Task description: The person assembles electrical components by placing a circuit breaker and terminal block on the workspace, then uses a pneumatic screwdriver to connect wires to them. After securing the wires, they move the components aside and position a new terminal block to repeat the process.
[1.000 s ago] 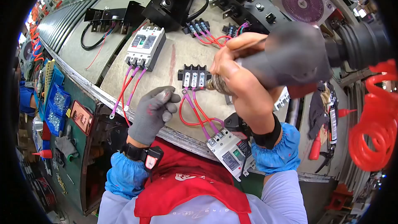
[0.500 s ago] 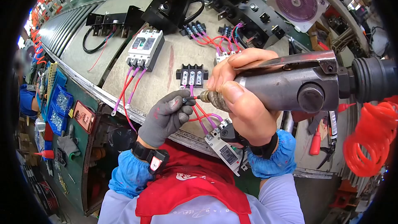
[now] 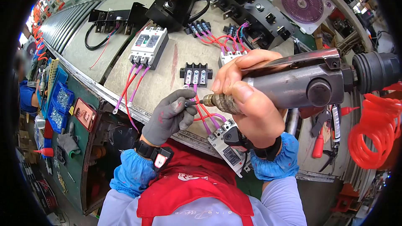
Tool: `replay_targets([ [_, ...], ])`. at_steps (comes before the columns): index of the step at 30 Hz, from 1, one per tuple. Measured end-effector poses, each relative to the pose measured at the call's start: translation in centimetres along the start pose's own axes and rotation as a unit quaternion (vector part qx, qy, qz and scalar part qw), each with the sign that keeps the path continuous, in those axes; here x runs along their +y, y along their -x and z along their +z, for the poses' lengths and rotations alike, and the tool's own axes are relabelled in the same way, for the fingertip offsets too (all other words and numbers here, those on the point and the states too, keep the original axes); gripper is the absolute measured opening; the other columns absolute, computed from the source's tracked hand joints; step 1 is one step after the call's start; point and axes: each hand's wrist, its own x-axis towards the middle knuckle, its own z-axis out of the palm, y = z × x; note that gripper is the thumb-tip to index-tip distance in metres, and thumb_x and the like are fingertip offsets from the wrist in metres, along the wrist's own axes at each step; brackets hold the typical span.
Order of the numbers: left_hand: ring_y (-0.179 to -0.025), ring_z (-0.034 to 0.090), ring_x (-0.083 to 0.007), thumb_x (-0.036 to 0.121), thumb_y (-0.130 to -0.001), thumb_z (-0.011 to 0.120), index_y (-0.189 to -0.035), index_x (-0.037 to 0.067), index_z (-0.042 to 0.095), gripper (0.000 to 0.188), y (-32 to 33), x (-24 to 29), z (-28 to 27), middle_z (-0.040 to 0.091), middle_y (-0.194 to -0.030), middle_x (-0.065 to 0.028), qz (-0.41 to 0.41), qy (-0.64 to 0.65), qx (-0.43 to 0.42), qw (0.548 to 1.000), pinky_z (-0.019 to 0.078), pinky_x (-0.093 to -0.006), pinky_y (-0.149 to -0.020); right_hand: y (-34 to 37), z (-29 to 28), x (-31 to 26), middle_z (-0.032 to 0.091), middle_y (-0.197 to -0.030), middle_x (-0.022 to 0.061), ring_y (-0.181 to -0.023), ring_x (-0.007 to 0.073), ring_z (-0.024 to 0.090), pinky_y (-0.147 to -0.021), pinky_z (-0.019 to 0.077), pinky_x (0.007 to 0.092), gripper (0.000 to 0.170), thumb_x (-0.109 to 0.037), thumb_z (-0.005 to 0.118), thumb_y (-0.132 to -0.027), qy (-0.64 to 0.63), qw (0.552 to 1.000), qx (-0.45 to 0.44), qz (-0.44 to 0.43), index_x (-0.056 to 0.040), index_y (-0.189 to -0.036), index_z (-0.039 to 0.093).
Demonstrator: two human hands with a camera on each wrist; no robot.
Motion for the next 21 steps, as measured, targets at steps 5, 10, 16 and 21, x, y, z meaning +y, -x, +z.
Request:
replay_targets([
  [5,-0.066,0.062,-0.0134,0.032,-0.092,0.06,-0.125,-0.006,0.049,0.052,0.1,0.9,0.6,0.065,-0.095,-0.0131,0.011,-0.178,0.191,0.965,0.048,-0.023,-0.052,-1.0,-1.7,0.6,0.053,-0.076,0.0127,-0.073,0.0227,0.054,-0.075,0.0481,0.0391,0.035,-0.008,0.056,-0.075,-0.009,0.998,-0.027,-0.06,0.0044,-0.106,0.047],
  [10,-0.055,0.059,-0.0108,0.025,-0.089,0.06,-0.106,-0.008,0.059,0.036,0.1,-1.1,1.1,0.063,-0.083,-0.009,-0.094,-0.37,0.206,0.901,0.046,-0.0231,-0.046,-1.7,-2.8,2.0,0.054,-0.074,0.0129,-0.071,0.0237,0.056,-0.073,0.0489,0.0391,0.034,-0.006,0.056,-0.075,0.033,0.996,-0.016,-0.086,0.0047,-0.105,0.047],
  [16,-0.051,0.059,-0.0156,0.018,-0.081,0.063,-0.085,-0.004,0.061,0.022,-3.7,-4.6,-0.8,0.062,-0.066,-0.0095,0.057,-0.516,0.23,0.823,0.0463,-0.0293,-0.048,-2.6,-4.1,4.3,0.056,-0.076,0.0116,-0.072,0.0222,0.058,-0.073,0.0497,0.0377,0.029,0.0,0.057,-0.076,0.06,0.994,-0.018,-0.091,0.0032,-0.103,0.048],
  [21,-0.057,0.061,-0.0271,0.021,-0.078,0.063,-0.079,-0.002,0.059,0.023,-5.0,-4.5,-0.5,0.06,-0.065,-0.0172,0.091,-0.599,0.22,0.764,0.0474,-0.0372,-0.056,-3.0,-4.6,5.9,0.057,-0.078,0.0113,-0.073,0.0211,0.059,-0.073,0.0501,0.0377,0.025,0.003,0.056,-0.079,0.078,0.994,-0.008,-0.079,0.0027,-0.103,0.047],
])
